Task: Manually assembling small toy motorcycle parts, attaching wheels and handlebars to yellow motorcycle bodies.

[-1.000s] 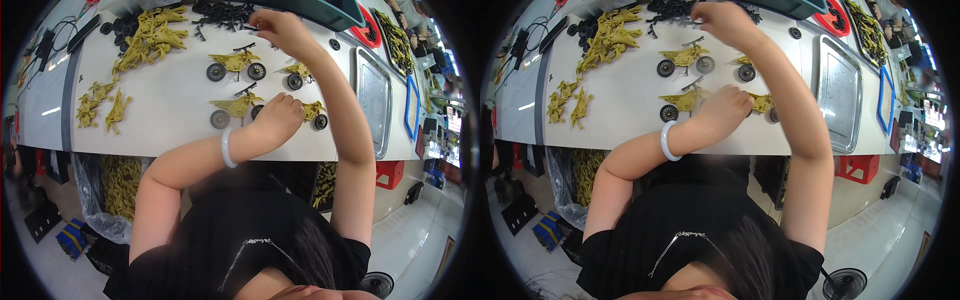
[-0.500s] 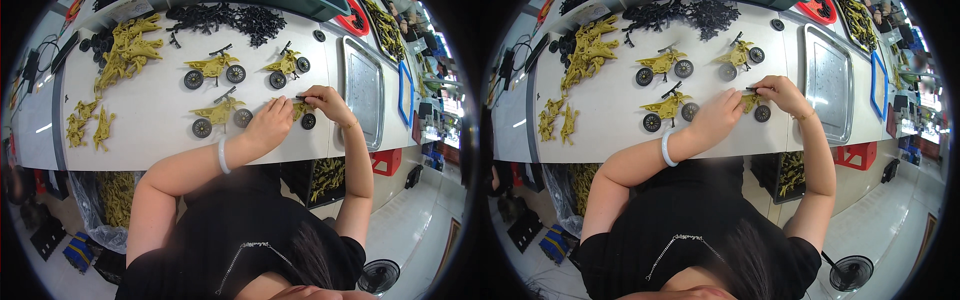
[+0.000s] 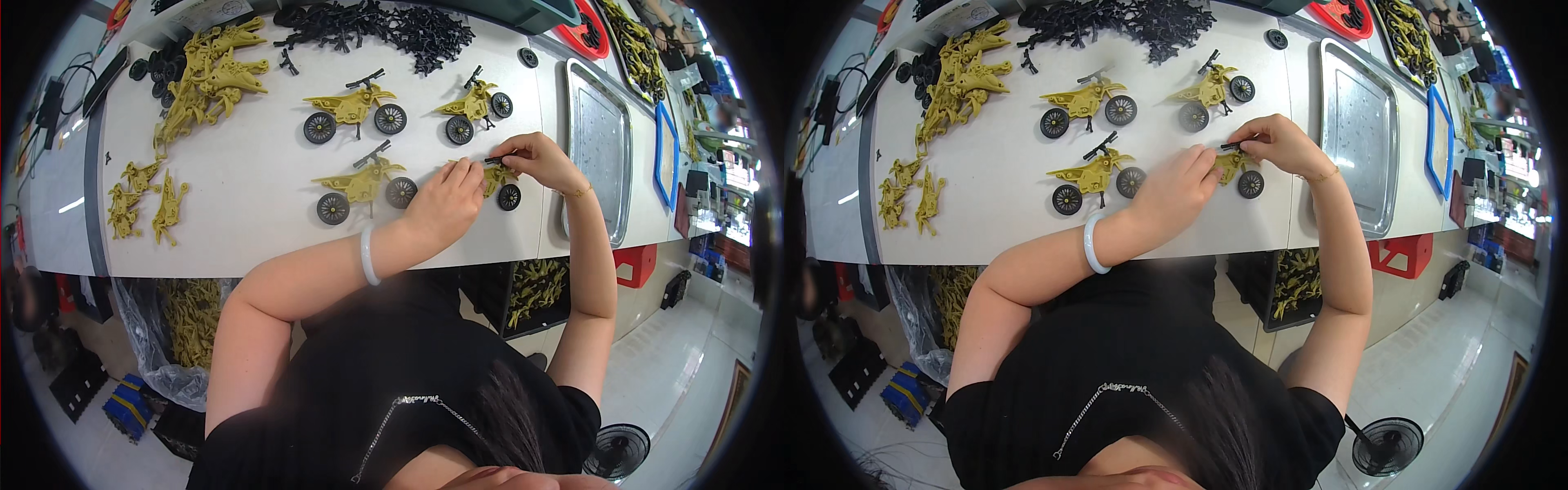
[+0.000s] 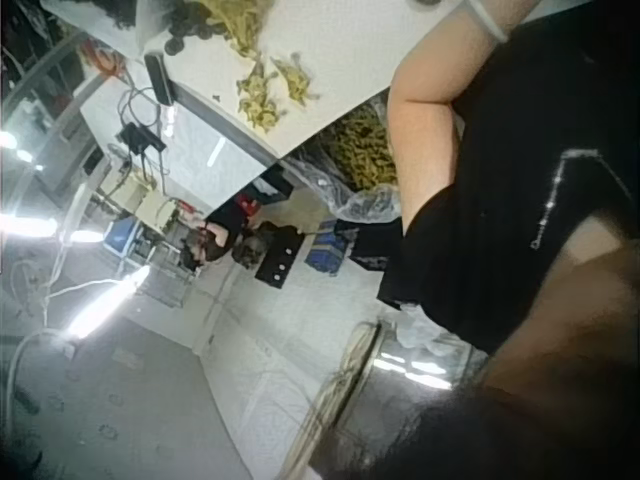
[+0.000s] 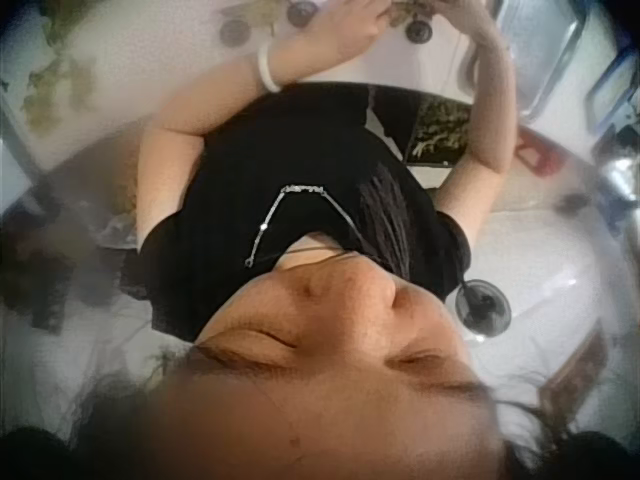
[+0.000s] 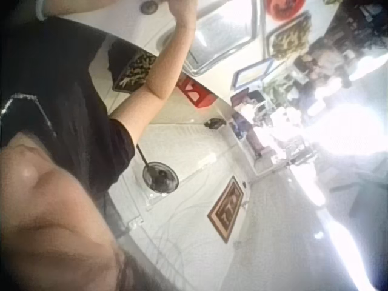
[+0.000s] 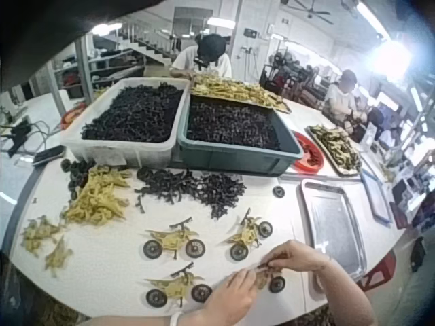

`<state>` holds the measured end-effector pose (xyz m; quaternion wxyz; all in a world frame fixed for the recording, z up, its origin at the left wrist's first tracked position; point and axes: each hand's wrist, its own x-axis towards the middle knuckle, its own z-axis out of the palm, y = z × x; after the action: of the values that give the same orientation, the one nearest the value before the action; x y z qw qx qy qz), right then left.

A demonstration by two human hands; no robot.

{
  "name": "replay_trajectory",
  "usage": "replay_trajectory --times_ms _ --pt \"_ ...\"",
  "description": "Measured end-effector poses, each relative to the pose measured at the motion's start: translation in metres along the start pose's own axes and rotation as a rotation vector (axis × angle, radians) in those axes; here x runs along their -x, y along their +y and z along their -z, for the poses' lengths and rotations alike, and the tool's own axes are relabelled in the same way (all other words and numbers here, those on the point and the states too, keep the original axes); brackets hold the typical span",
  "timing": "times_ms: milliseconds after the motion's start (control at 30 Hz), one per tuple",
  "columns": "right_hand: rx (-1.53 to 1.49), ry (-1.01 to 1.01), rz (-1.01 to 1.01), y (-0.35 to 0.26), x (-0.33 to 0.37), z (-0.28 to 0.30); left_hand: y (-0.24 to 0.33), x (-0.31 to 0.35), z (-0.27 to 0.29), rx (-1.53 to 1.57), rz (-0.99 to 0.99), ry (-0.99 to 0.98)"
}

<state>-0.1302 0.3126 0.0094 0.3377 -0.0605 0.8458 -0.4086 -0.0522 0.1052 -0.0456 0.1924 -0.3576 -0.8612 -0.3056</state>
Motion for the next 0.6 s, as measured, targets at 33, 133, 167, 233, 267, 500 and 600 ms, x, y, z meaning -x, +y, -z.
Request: replay_trajectory --times_ms 33,133,167,233,267,500,600 --pt "-0.041 -0.015 -0.01 0.001 -0.001 0.0 0.0 0.0 0.0 -0.006 -0.002 0.001" --pt "-0.079 -0.028 -0.017 0.002 -0.002 0.001 0.0 0.0 0.0 -0.013 -0.008 0.003" --pt "-0.08 -0.028 -0.018 0.003 -0.002 0.001 0.0 0.0 -0.001 -0.012 -0.007 0.002" --pt "-0.114 -0.037 -0.008 0.005 -0.003 0.001 0.0 0.001 -0.003 -0.012 -0.006 0.016" --pt "-0.115 -0.038 -0.008 0.006 -0.004 0.0 -0.001 0.001 -0.003 -0.012 -0.005 0.015" --pt "-0.14 0.008 -0.006 0.01 0.0 -0.006 0.0 -0.001 0.0 -0.016 -0.002 0.028" --pt "-0.013 0.108 0.021 -0.006 0.006 -0.006 0.0 0.001 -0.002 -0.035 -0.001 0.028"
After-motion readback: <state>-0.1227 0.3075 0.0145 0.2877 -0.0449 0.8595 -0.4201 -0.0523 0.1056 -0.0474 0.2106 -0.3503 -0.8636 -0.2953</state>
